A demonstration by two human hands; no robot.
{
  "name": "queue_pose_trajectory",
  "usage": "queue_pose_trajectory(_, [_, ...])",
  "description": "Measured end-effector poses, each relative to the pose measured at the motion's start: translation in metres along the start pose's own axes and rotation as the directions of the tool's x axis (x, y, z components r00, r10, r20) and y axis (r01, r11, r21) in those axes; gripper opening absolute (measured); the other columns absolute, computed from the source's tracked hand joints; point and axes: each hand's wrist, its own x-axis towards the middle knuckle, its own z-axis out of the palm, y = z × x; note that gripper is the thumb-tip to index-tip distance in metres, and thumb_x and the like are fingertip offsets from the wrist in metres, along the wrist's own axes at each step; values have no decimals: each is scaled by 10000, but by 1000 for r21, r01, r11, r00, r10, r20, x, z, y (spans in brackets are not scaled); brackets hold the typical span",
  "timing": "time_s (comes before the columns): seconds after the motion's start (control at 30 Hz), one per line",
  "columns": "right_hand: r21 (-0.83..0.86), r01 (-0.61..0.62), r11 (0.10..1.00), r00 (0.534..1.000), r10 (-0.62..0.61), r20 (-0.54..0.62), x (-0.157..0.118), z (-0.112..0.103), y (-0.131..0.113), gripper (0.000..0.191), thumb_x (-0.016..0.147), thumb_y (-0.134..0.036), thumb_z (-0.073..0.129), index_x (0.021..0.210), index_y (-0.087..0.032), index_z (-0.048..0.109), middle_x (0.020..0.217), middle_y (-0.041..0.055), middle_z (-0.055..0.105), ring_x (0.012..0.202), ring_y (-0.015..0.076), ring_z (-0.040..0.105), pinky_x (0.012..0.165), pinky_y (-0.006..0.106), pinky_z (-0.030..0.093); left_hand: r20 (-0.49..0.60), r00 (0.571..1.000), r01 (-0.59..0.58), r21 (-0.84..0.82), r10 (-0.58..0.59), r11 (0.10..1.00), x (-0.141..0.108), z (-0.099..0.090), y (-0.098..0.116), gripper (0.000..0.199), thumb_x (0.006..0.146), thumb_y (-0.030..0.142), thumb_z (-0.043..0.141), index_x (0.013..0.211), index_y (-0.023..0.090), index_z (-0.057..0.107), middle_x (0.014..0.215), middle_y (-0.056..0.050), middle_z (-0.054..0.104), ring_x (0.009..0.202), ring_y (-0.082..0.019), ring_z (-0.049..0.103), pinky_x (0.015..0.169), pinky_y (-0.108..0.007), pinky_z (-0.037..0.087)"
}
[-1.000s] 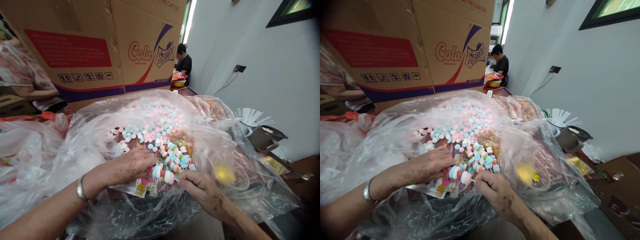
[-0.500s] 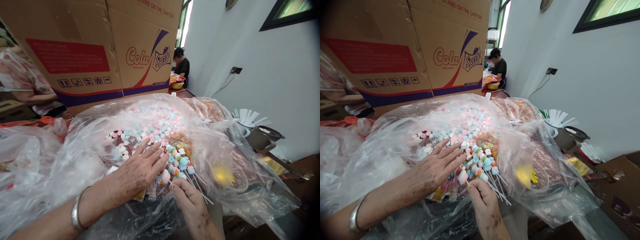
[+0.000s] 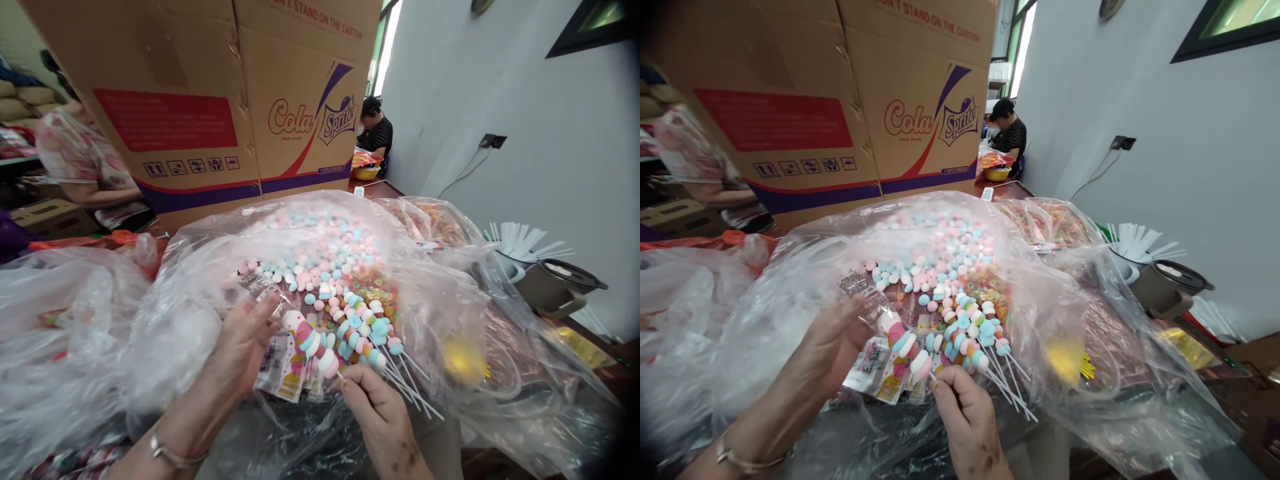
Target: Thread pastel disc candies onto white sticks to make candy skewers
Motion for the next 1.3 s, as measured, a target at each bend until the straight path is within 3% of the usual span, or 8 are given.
queue_pose_trajectory(0.23, [-171, 36, 985, 995, -51, -82, -5, 0, 3, 359, 991, -480, 453, 885, -197, 648, 667, -9, 521, 615, 144, 486, 592, 226, 409, -56, 996, 56, -186, -68, 981, 6, 31, -12, 121, 760, 146, 715, 849, 129, 636, 672, -47, 719, 620, -193, 711, 582, -289, 595])
queue_pose_trajectory(0.47, [160, -150, 976, 989, 149, 19, -5, 13, 0, 460, 944, -609, 468, 777, -194, 576, 580, -63, 282, 515, 107, 267, 456, 218, 243, -11, 1000, 24, -140, -26, 990, 10, 28, -31, 278, 668, 251, 848, 739, 145, 601, 574, 32, 629, 473, -104, 589, 453, -200, 510])
queue_pose_trajectory(0.77, [-297, 395, 870, 918, -386, 90, -4, 8, -1, 254, 994, -271, 448, 868, -189, 653, 709, 8, 576, 637, 137, 544, 616, 228, 413, 49, 988, 153, -195, -146, 969, 10, 21, -33, 168, 763, 207, 749, 739, 144, 596, 583, 29, 590, 468, -103, 541, 456, -234, 507])
queue_pose_trajectory(0.83, [-267, 358, 895, 932, -358, 48, -5, 12, 2, 257, 1001, -290, 439, 896, -191, 652, 692, 4, 561, 621, 136, 523, 609, 235, 403, 74, 991, 130, -240, -115, 962, 9, 20, -37, 190, 766, 227, 770, 779, 153, 595, 578, 48, 570, 445, -84, 504, 431, -207, 472])
queue_pose_trajectory(0.97, [1, 29, 1000, 997, -29, -68, -8, 23, 7, 357, 1003, -460, 443, 827, -187, 592, 608, -47, 381, 531, 108, 349, 499, 224, 300, 137, 987, 118, -285, -82, 951, 5, 22, -47, 353, 702, 354, 865, 838, 167, 598, 596, 64, 568, 456, -74, 502, 449, -194, 463])
queue_pose_trajectory(1.07, [245, -118, 962, 990, 135, -52, -9, 35, 8, 439, 959, -578, 480, 774, -186, 548, 596, -67, 302, 522, 95, 267, 469, 213, 239, 134, 989, 109, -310, -70, 945, 0, 27, -54, 428, 642, 401, 904, 831, 161, 606, 598, 59, 577, 460, -74, 503, 460, -199, 462])
queue_pose_trajectory(1.17, [269, -100, 958, 987, 130, -94, -6, 44, 3, 442, 951, -580, 491, 763, -185, 552, 586, -66, 327, 518, 93, 293, 468, 205, 258, 129, 990, 101, -304, -65, 947, -8, 33, -62, 407, 649, 393, 901, 806, 153, 613, 586, 59, 567, 461, -70, 503, 448, -181, 427])
queue_pose_trajectory(1.3, [-34, 101, 994, 978, -105, -178, 5, 38, -7, 337, 999, -417, 450, 802, -182, 591, 662, -13, 536, 582, 111, 489, 536, 200, 393, 112, 989, 122, -291, -93, 949, -21, 35, -73, 410, 626, 386, 915, 821, 161, 634, 615, 43, 614, 508, -98, 574, 518, -214, 485])
